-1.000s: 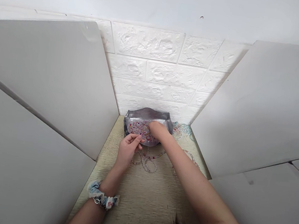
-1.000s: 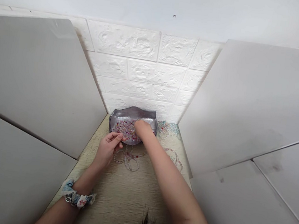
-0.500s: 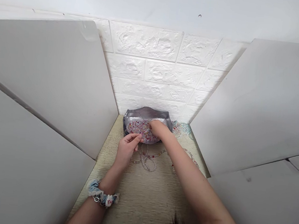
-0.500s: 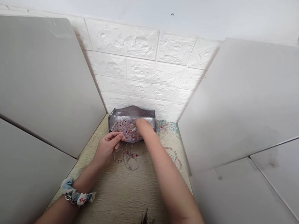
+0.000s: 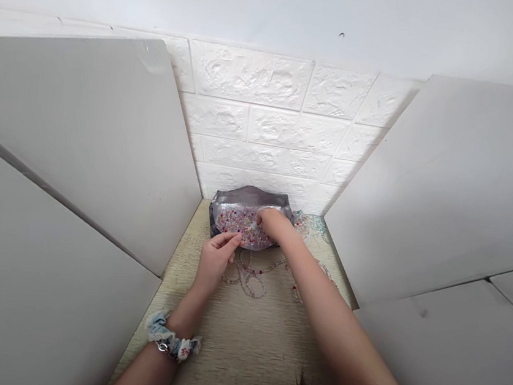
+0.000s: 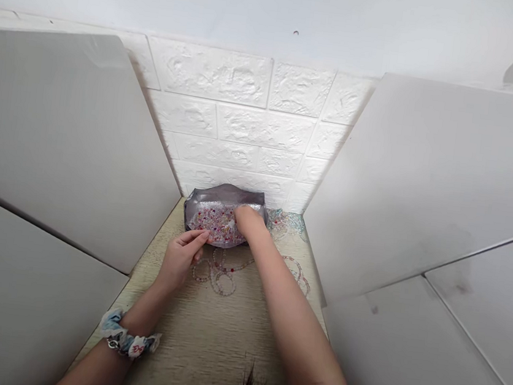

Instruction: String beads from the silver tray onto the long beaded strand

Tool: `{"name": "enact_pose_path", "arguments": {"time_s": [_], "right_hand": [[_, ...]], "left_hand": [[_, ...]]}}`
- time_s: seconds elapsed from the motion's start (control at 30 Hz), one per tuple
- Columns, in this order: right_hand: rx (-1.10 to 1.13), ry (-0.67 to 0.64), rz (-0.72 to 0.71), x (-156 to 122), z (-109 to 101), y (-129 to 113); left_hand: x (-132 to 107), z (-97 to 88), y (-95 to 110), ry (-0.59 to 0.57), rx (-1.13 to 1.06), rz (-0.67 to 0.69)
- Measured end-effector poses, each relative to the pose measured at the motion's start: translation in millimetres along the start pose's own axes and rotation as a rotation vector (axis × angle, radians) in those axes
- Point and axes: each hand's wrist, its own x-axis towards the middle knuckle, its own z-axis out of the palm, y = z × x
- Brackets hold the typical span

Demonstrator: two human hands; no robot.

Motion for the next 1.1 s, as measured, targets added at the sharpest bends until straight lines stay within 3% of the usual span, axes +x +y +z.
{"name": "enact_pose_path", "arguments": {"time_s": [0.47, 0.63, 0.77, 0.83, 0.97, 1.1], "right_hand": [[-0.038, 0.025, 0.005, -2, 3, -8], [0.029, 0.161, 0.008, -15, -6, -12], [0.333, 0.428, -0.068, -40, -17, -23], [0.521, 0.500, -0.101, -55, -16, -30], [0.927, 0.541, -0.077, -74, 2, -43], [1.398, 0.475, 0.025, -74, 26, -53]], "left_hand": [[-1, 3.0, -1, 0.002, 0.020, 0.000], [-2, 3.1, -1, 0.014, 0.033, 0.000], [-2, 3.7, 0, 0.053, 0.069, 0.040], [-2, 3.6, 0, 0.049, 0.075, 0.055], [-2, 2.4, 1, 0.008, 0.092, 0.074], [-3, 1.9, 1, -0.071, 0.113, 0.077]]}}
